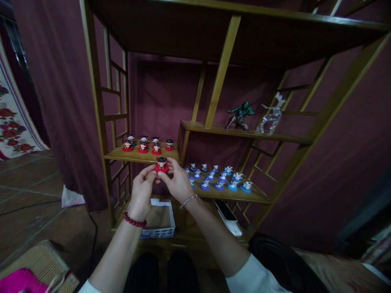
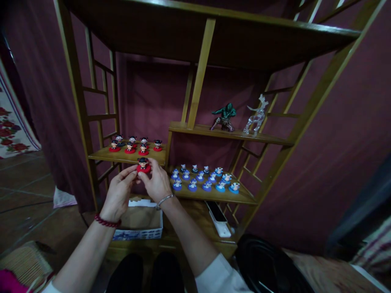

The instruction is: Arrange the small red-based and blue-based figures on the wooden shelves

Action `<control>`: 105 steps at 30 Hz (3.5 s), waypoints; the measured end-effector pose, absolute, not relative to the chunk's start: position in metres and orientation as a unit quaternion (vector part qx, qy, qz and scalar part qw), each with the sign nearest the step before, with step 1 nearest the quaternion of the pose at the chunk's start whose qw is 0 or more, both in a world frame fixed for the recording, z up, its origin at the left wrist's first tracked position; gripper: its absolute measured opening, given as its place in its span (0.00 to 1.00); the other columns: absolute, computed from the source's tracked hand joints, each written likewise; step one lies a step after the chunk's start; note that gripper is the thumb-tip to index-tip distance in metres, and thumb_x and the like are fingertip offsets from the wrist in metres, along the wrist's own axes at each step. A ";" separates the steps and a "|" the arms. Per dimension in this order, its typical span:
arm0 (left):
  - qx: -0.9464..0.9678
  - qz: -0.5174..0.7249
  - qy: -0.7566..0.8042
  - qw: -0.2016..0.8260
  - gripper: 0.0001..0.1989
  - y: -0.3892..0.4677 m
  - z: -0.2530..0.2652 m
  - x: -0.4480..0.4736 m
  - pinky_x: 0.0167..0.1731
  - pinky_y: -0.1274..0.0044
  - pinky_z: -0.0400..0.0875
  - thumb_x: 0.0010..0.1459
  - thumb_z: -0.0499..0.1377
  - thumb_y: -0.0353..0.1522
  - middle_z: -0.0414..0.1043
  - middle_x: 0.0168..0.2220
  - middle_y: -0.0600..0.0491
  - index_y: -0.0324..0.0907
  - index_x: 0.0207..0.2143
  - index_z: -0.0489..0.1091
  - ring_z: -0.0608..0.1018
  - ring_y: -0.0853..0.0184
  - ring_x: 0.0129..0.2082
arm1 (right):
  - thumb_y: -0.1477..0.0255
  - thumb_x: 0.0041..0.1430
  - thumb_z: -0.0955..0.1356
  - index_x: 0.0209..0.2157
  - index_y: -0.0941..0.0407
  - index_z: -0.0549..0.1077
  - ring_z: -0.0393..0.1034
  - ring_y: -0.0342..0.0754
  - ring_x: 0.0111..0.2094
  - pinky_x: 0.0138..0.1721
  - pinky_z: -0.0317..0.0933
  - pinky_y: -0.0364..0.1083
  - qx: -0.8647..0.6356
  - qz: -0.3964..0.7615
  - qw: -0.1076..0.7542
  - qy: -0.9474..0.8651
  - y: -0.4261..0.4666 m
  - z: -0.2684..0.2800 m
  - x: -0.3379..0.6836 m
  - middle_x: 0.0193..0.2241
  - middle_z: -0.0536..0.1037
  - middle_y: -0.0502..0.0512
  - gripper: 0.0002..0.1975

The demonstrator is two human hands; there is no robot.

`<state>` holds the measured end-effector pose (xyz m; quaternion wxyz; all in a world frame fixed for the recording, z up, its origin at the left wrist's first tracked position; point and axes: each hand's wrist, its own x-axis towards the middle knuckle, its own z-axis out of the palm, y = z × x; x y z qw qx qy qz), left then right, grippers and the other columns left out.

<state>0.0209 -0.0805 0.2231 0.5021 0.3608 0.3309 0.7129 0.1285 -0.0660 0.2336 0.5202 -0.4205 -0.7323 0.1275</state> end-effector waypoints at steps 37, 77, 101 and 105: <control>0.760 0.405 0.508 -0.005 0.20 -0.015 0.241 0.013 0.45 0.69 0.58 0.54 0.47 0.24 0.73 0.44 0.44 0.38 0.48 0.65 0.72 0.61 0.45 | 0.74 0.54 0.63 0.60 0.66 0.44 0.69 0.57 0.43 0.41 0.61 0.48 -0.661 -0.006 0.266 -0.702 -0.004 0.278 0.113 0.40 0.74 0.69 0.35; 0.798 0.385 0.456 -0.083 0.18 -0.009 0.242 0.014 0.41 0.65 0.54 0.57 0.46 0.34 0.70 0.49 0.45 0.39 0.47 0.66 0.64 0.54 0.47 | 0.82 0.51 0.60 0.60 0.64 0.48 0.71 0.54 0.42 0.43 0.62 0.47 -0.649 0.023 0.329 -0.685 0.001 0.281 0.114 0.39 0.76 0.65 0.33; 0.745 0.503 0.428 -0.095 0.13 -0.003 0.228 -0.036 0.46 0.70 0.64 0.58 0.47 0.29 0.72 0.41 0.49 0.40 0.38 0.70 0.69 0.64 0.43 | 0.84 0.51 0.56 0.49 0.62 0.66 0.50 0.47 0.59 0.59 0.50 0.52 -0.361 -0.141 0.468 -0.794 0.001 0.246 0.103 0.55 0.62 0.62 0.24; 0.659 0.540 0.510 -0.121 0.12 0.007 0.230 -0.071 0.44 0.70 0.65 0.56 0.47 0.29 0.71 0.37 0.49 0.41 0.36 0.69 0.71 0.62 0.41 | 0.84 0.52 0.56 0.47 0.60 0.69 0.56 0.45 0.55 0.57 0.53 0.49 -0.312 -0.106 0.429 -0.841 -0.006 0.247 0.078 0.52 0.67 0.60 0.22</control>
